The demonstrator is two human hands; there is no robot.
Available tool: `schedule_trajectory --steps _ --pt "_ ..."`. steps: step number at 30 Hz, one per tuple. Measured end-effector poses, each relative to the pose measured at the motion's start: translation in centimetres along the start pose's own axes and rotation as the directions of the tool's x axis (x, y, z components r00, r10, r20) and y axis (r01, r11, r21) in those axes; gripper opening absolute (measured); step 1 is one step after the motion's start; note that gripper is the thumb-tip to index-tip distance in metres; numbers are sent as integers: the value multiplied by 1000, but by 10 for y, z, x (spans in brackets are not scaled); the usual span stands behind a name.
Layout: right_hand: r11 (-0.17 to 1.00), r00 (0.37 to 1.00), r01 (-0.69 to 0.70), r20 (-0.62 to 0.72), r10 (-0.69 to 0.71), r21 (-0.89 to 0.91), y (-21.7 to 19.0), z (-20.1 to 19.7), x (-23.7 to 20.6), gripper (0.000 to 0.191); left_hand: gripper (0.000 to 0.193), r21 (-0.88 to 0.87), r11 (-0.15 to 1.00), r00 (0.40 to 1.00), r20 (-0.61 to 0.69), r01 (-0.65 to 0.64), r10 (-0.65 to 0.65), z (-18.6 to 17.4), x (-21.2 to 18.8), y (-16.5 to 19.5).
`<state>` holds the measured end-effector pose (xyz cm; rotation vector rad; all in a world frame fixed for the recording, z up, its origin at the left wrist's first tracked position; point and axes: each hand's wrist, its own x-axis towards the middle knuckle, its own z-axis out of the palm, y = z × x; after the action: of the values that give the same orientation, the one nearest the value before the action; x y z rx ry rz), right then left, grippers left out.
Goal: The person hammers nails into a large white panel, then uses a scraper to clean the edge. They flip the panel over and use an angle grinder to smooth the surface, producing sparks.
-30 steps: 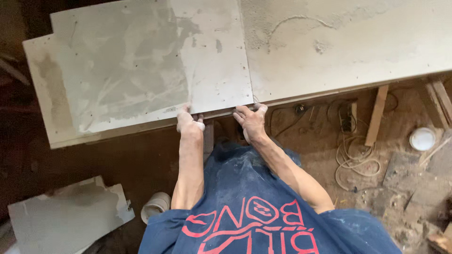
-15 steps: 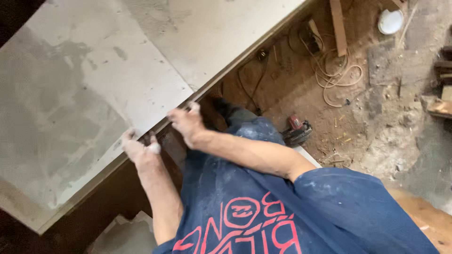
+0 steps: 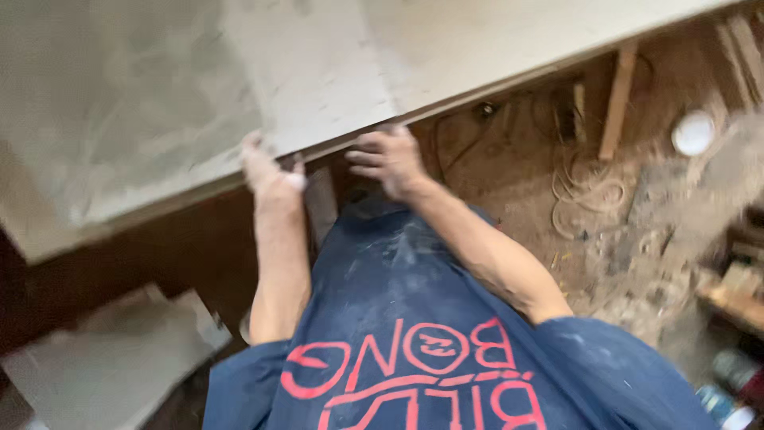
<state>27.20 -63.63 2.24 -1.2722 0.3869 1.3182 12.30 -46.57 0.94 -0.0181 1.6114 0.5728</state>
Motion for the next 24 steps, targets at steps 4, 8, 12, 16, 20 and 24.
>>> schedule_trajectory --steps 4,8,12,16,20,24 --pt "1000 999 -16 -33 15 -10 -26 -49 0 27 29 -106 994 998 -56 -25 20 9 2 -15" --pt "994 983 -79 -171 66 -75 -26 -41 10 8 25 -220 931 955 6 -290 298 19 2 -30" --pt "848 985 -167 -51 164 -503 -11 19 19 8 10 -356 846 865 164 -397 475 10 1 -19" --pt "665 925 -52 215 313 -745 18 95 20 14 45 -412 878 913 207 -246 352 -34 -7 3" --pt "524 777 56 367 511 -850 37 149 29 10 40 -515 790 933 -58 -333 356 -100 -16 -2" --pt "328 711 230 388 586 -916 43 155 35 7 27 -688 536 871 -413 -490 266 -174 -12 -99"
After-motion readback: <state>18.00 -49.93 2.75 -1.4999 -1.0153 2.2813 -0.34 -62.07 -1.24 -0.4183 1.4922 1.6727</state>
